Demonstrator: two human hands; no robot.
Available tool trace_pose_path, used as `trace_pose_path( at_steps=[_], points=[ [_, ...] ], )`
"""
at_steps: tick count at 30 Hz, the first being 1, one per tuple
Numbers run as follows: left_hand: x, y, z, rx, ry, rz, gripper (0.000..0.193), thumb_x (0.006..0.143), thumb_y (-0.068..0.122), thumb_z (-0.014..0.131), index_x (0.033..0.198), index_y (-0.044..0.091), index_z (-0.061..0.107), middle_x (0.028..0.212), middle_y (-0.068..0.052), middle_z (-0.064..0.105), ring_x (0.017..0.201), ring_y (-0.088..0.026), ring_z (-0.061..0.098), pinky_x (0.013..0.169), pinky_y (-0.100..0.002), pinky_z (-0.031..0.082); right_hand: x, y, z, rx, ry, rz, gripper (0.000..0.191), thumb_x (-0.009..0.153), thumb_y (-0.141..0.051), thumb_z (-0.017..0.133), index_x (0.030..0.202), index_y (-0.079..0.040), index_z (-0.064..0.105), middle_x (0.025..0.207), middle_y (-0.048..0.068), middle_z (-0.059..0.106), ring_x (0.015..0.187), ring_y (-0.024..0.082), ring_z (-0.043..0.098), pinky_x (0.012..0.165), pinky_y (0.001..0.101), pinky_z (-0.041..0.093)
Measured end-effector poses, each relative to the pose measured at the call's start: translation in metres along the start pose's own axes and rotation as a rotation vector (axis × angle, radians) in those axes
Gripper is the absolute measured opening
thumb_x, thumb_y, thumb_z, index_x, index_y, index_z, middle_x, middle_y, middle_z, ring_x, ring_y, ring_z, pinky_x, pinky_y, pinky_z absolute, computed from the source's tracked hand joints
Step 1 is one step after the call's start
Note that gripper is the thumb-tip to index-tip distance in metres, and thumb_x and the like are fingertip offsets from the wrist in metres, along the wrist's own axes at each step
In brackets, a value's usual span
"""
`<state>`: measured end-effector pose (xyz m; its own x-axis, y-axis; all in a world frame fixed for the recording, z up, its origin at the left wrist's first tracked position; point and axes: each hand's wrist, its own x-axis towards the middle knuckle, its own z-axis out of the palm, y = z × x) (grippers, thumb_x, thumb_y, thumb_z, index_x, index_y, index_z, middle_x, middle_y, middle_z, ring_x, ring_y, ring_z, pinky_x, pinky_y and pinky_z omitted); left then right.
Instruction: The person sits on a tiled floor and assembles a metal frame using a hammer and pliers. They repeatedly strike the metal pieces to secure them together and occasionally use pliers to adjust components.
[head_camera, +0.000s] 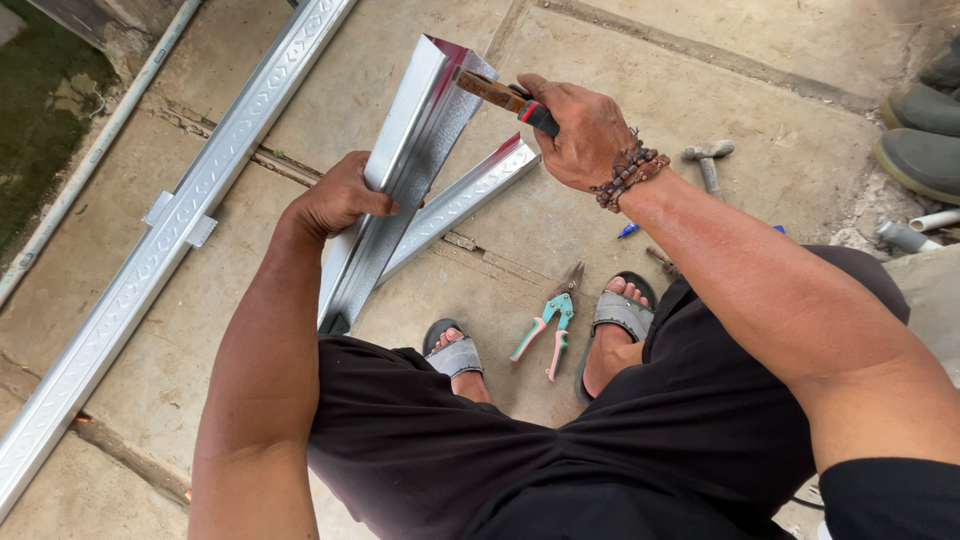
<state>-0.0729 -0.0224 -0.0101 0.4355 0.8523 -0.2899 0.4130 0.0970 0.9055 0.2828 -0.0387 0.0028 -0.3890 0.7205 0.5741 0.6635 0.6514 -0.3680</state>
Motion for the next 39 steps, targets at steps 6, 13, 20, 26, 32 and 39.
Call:
trace_pose_path(
  at_steps=[6,13,20,26,32,39],
  points=[
    [0.002,0.001,0.004,0.072,0.011,-0.021,0.065,0.056,0.012,0.076,0.118,-0.005,0.069,0.101,-0.014,0.076,0.092,-0.025,0.07,0.095,-0.034,0.052,0.002,-0.002,0.002,-0.036,-0.015,0.047,0.056,0.09,-0.005,0.072,0.143,-0.001,0.056,0.116,0.023,0.071,0.1,0.04,0.071,0.086,0.046,0.059],
    [0.004,0.001,0.006,0.053,0.009,-0.019,0.067,0.055,0.014,0.077,0.119,-0.005,0.069,0.102,-0.015,0.076,0.093,-0.026,0.071,0.097,-0.034,0.052,0.004,-0.008,0.003,-0.011,-0.002,0.069,0.046,0.093,-0.006,0.072,0.137,-0.004,0.06,0.11,0.02,0.067,0.092,0.038,0.072,0.08,0.0456,0.059],
    [0.001,0.01,0.011,0.061,-0.001,-0.009,0.078,0.055,0.02,0.083,0.127,-0.003,0.064,0.11,-0.02,0.074,0.104,-0.031,0.069,0.103,-0.041,0.047,0.006,-0.005,-0.001,0.023,-0.054,0.117,0.029,0.095,-0.019,0.075,0.117,-0.003,0.064,0.101,0.02,0.068,0.086,0.036,0.071,0.075,0.0457,0.057],
    [0.0,0.024,0.027,0.195,0.073,-0.05,0.078,0.058,0.019,0.079,0.13,-0.003,0.06,0.11,-0.022,0.073,0.103,-0.034,0.069,0.097,-0.047,0.051,0.008,-0.012,-0.008,0.072,-0.149,0.161,0.037,0.092,-0.027,0.078,0.11,0.0,0.061,0.08,0.019,0.07,0.077,0.037,0.072,0.068,0.0464,0.056],
    [0.004,0.034,0.046,0.47,0.385,-0.143,0.068,0.068,0.016,0.074,0.129,-0.002,0.051,0.105,-0.023,0.067,0.093,-0.033,0.069,0.088,-0.041,0.056,0.01,-0.023,-0.016,-0.062,-0.291,0.405,0.024,0.094,-0.02,0.07,0.11,-0.003,0.063,0.074,0.018,0.069,0.072,0.037,0.071,0.066,0.0484,0.055],
    [0.009,0.034,0.04,0.422,0.307,-0.137,0.069,0.065,0.014,0.074,0.129,-0.003,0.056,0.103,-0.021,0.07,0.093,-0.033,0.071,0.089,-0.042,0.056,0.008,-0.019,-0.014,0.045,-0.345,0.456,0.033,0.097,-0.025,0.067,0.117,0.001,0.061,0.074,0.02,0.068,0.074,0.038,0.07,0.072,0.0489,0.054]
  ],
)
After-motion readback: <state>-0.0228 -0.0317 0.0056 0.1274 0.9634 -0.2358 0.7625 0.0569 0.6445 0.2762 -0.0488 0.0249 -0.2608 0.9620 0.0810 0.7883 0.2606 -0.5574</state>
